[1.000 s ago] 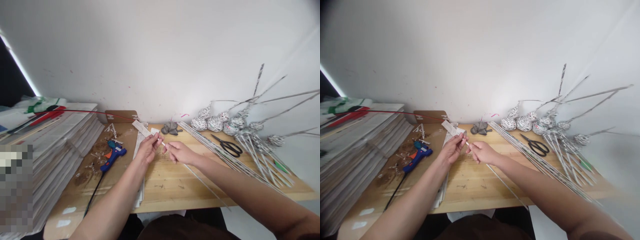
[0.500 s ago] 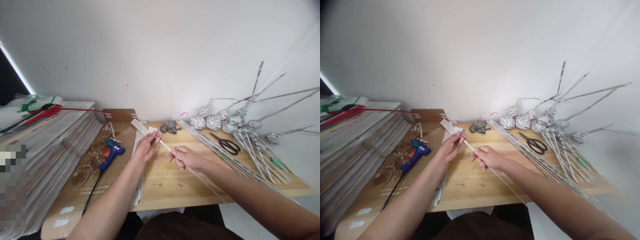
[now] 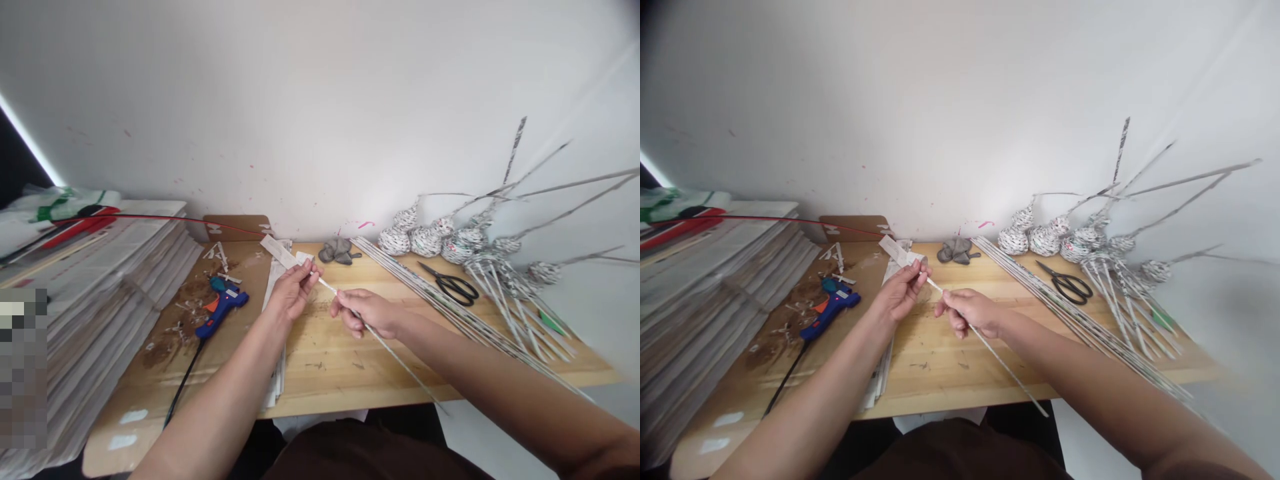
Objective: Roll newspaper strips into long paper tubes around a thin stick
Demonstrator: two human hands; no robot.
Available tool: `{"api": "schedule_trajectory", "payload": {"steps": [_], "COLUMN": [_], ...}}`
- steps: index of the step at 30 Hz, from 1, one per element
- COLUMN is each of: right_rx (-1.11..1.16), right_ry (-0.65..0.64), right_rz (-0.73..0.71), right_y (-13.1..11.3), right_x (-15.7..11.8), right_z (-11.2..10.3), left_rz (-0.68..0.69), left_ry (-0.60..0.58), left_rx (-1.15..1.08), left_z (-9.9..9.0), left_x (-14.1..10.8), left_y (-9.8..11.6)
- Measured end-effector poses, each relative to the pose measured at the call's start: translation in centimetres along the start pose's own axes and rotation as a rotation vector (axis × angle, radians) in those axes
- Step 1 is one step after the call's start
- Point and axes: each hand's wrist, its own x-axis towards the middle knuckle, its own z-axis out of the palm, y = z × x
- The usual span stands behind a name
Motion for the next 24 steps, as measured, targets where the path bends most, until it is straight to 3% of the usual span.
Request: {"api": "schedule_trajectory", "payload": {"steps": [3, 9, 11, 14, 16, 18, 21, 24], "right_rx": [0.092, -0.647, -0.563, -0.181, -0.092, -0.294, -0.885, -1.276], "right_ry": [-0.067, 0.349, 0.273, -0.012, -0.082, 0.033, 0.328, 0.422], "right_rz": [0.043, -0.283, -0.225, -0.025, 0.027, -0.035, -0.209, -0.225], "right_y": [0.1, 0.7, 0.7, 0.5, 0.3, 0.2, -0.2, -0.4], "right_x": [-0.2, -0.3, -0.4, -0.8, -1.0, -0.8, -0.2, 0.3], "right_z": [-0.3, -0.3, -0.2, -0.3, -0.5, -0.5, -0.2, 0.4], "left_rz": [0.010, 0.046, 0.042, 0.025, 0.027, 0.034, 0.041, 0.063], "left_ry": [0.006, 0.049, 0.048, 0.034, 0.042, 0.056, 0.069, 0.104], "left_rx": [0.003, 0.040, 0.045, 0.048, 0.044, 0.043, 0.042, 0.033], "left_z": [0.1, -0.1, -0.1, 0.0, 0.1, 0.1, 0.0, -0.2], "left_x": [0.0, 0.2, 0.1, 0.0, 0.0, 0.0, 0.2, 0.3], "left_y": [0.1, -0.1, -0.1, -0.2, -0.2, -0.3, -0.5, -0.6]}}
